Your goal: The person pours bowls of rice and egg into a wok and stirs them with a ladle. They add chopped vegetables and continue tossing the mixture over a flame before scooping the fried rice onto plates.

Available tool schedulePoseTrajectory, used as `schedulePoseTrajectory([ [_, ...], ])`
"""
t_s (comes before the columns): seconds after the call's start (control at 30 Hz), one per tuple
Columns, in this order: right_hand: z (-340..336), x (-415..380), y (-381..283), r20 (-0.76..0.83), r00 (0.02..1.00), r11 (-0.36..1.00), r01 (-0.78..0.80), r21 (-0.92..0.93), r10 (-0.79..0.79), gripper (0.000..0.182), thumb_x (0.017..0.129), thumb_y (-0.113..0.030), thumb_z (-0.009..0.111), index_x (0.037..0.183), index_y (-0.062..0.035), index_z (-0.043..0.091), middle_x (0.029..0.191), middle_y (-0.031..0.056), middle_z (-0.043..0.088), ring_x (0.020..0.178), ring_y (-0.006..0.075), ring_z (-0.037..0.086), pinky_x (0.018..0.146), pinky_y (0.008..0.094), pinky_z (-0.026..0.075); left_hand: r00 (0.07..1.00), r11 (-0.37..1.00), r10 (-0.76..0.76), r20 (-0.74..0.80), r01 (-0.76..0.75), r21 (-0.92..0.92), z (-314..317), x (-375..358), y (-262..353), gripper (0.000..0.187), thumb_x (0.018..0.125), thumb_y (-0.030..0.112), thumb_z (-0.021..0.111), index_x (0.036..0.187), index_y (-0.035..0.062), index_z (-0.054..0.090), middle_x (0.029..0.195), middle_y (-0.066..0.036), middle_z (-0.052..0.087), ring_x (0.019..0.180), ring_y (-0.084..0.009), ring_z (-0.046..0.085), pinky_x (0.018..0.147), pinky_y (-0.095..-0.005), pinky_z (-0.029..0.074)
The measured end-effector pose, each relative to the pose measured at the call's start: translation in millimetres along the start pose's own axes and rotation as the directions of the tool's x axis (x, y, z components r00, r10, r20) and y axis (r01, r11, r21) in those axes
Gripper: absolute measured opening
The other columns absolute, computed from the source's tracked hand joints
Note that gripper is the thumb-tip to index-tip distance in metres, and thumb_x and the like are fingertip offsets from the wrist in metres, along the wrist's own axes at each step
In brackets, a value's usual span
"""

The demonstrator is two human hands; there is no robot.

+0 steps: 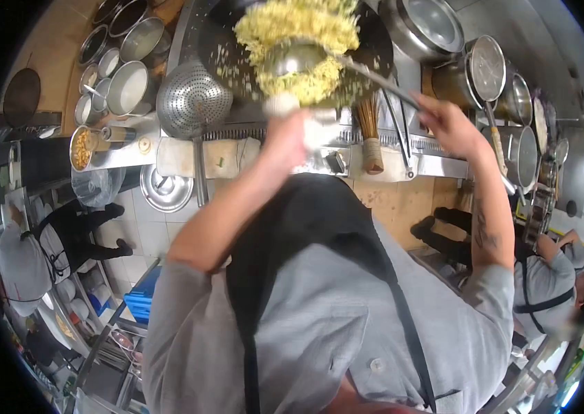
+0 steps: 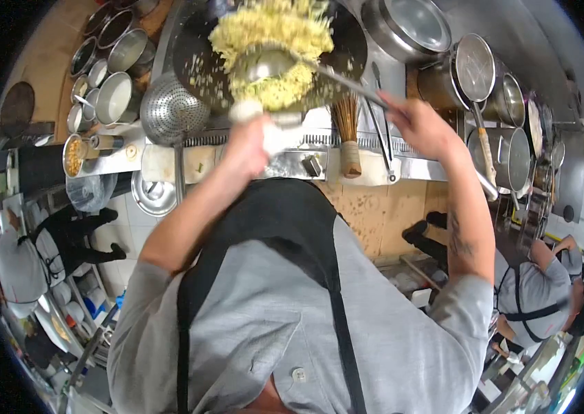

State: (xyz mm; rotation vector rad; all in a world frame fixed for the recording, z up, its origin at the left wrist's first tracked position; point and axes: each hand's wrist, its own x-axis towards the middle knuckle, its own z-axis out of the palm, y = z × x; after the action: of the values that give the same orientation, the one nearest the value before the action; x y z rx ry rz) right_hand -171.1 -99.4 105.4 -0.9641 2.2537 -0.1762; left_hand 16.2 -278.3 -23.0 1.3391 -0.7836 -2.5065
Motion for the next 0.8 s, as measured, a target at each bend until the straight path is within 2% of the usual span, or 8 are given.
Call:
schedulePoseTrajectory([
  [0.07,37,44,19,-0.322,0.927,0.981,0.176,-0.08,-0.193,0.046,0.092,-0.013,0.054,0.137,-0.0106,0.048,0.093,0.0284,0.063,0.091,0.0426,0.063,0.079,0.0452,0.05,0.994,0.997,-0.047,0.095,0.053,-0.064,-1,77,10,0.022,0.09,0.005,0.05,0.105,-0.0103,0.053,0.096,-0.023,0.065,0.083,-0.0359,0.069,0.059,-0.0445,0.06],
  [0.13,77,59,-7,-0.248,0.964,0.982,-0.134,-0.134,0.098,0.051,0.092,-0.014,0.053,0.142,-0.0164,0.042,0.089,0.0287,0.063,0.086,0.0457,0.062,0.077,0.0478,0.05,0.995,0.997,0.012,0.098,-0.005,-0.08,-18,73,-14,0.021,0.09,0.005,0.049,0.104,-0.0091,0.052,0.098,-0.024,0.065,0.085,-0.0362,0.069,0.061,-0.0452,0.06],
  [0.23,82,17,6,-0.189,0.982,0.999,-0.01,-0.03,0.005,0.054,0.092,-0.013,0.054,0.144,-0.022,0.039,0.089,0.0287,0.063,0.085,0.0443,0.063,0.077,0.0484,0.05,0.984,0.978,0.059,0.166,-0.024,-0.207,-47,15,-53,0.025,0.086,-0.004,0.049,0.111,-0.0052,0.047,0.105,-0.023,0.062,0.091,-0.0356,0.068,0.071,-0.0447,0.061],
  [0.33,41,-6,56,-0.198,0.831,0.853,0.519,-0.058,-0.52,0.049,0.092,-0.008,0.052,0.14,-0.0144,0.045,0.102,0.0282,0.063,0.097,0.0433,0.061,0.084,0.0444,0.049,0.993,0.998,0.049,0.112,-0.045,-0.042,-27,-23,-30,0.031,0.087,-0.002,0.05,0.117,-0.0043,0.045,0.109,-0.02,0.059,0.093,-0.0329,0.066,0.083,-0.0476,0.057],
  [0.4,24,7,44,-0.177,0.896,0.912,0.409,-0.033,-0.408,0.045,0.093,-0.008,0.052,0.138,-0.0082,0.047,0.105,0.0266,0.063,0.099,0.0417,0.062,0.085,0.0426,0.049,0.999,0.997,0.036,0.02,-0.034,-0.071,-4,5,-6,0.03,0.087,0.0,0.05,0.117,-0.006,0.048,0.103,-0.018,0.062,0.088,-0.0308,0.067,0.079,-0.0455,0.057],
  [0.5,69,71,26,-0.139,0.962,0.953,-0.257,-0.157,0.237,0.043,0.095,-0.022,0.049,0.137,-0.0161,0.049,0.096,0.0233,0.067,0.091,0.0384,0.066,0.082,0.0448,0.052,0.983,0.997,-0.007,0.184,0.02,-0.068,-23,96,-12,0.019,0.087,0.008,0.056,0.1,-0.0059,0.057,0.089,-0.016,0.066,0.078,-0.0287,0.069,0.064,-0.0401,0.059],
  [0.6,119,62,15,-0.235,0.972,0.975,-0.057,-0.213,0.006,0.068,0.092,-0.016,0.044,0.151,-0.0324,0.016,0.089,0.0264,0.066,0.079,0.0379,0.067,0.071,0.0505,0.053,0.976,0.989,0.024,0.216,0.008,-0.148,-39,45,-41,0.025,0.088,0.004,0.052,0.107,-0.0115,0.055,0.102,-0.022,0.065,0.094,-0.0324,0.067,0.082,-0.0433,0.058],
  [0.8,98,56,25,-0.35,0.919,0.895,0.005,-0.446,-0.18,0.063,0.088,-0.009,0.048,0.146,-0.0264,0.033,0.09,0.02,0.065,0.079,0.0342,0.067,0.073,0.0425,0.055,0.992,0.989,0.048,0.118,-0.03,-0.146,-19,25,-31,0.023,0.086,-0.002,0.047,0.109,-0.0077,0.046,0.105,-0.024,0.059,0.097,-0.0349,0.066,0.083,-0.0474,0.058],
])
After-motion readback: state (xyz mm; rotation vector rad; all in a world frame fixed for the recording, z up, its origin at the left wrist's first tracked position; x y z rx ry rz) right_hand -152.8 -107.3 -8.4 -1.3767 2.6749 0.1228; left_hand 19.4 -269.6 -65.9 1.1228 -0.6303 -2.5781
